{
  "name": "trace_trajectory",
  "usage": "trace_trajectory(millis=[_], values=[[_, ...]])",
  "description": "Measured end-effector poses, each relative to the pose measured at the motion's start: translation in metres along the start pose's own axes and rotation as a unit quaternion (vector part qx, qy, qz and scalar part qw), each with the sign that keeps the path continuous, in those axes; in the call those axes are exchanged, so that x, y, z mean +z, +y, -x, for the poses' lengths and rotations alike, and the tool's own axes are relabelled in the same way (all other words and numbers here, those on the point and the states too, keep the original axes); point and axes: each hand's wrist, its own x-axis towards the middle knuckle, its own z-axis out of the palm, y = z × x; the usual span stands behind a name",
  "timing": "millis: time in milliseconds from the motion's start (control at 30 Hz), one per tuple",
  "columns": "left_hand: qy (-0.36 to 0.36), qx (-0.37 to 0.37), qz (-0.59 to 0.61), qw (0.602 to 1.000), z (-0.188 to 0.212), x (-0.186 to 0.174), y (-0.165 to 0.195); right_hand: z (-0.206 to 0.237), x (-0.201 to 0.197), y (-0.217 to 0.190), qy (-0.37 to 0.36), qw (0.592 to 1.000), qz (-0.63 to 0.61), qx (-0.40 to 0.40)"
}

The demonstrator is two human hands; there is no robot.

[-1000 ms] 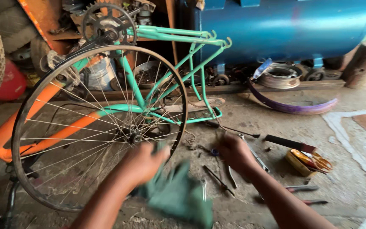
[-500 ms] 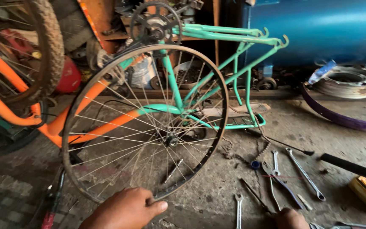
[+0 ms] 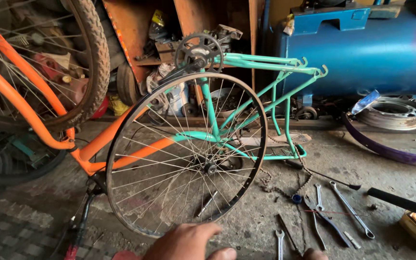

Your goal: The person works on a bicycle wheel, using a wrench to tighten the axle nuts. They spin the wheel to check its movement and use a cloth to wipe the hub area. The person then uses a long metal rod to adjust the wheel's alignment.

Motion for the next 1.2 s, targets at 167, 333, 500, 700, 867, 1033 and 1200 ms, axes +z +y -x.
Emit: trace_trajectory(millis=[167,333,500,700,867,1033,1200], values=[[-0.003,-0.065,-0.009,0.998,-0.002,-0.01,-0.017,-0.004,0.007,-0.003,0.0,0.995,-0.098,-0.001],[0.009,-0.074,0.011,0.997,0.001,-0.014,-0.004,0.025,-0.013,-0.02,-0.066,0.919,-0.376,-0.098],[0.161,-0.004,0.062,0.985,0.006,-0.008,0.034,0.13,-0.08,-0.072,-0.008,0.878,-0.359,-0.317],[0.349,0.16,0.343,0.857,-0.001,-0.021,0.099,0.274,-0.173,-0.115,0.042,0.831,-0.36,-0.423],[0.351,0.244,0.511,0.746,0.026,-0.038,0.121,0.331,-0.199,-0.118,0.053,0.793,-0.363,-0.486],[0.386,0.217,0.518,0.732,0.058,-0.053,0.131,0.352,-0.208,-0.123,0.117,0.786,-0.321,-0.514],[0.378,0.199,0.602,0.674,0.068,-0.058,0.139,0.365,-0.241,-0.134,0.156,0.801,-0.252,-0.521]])
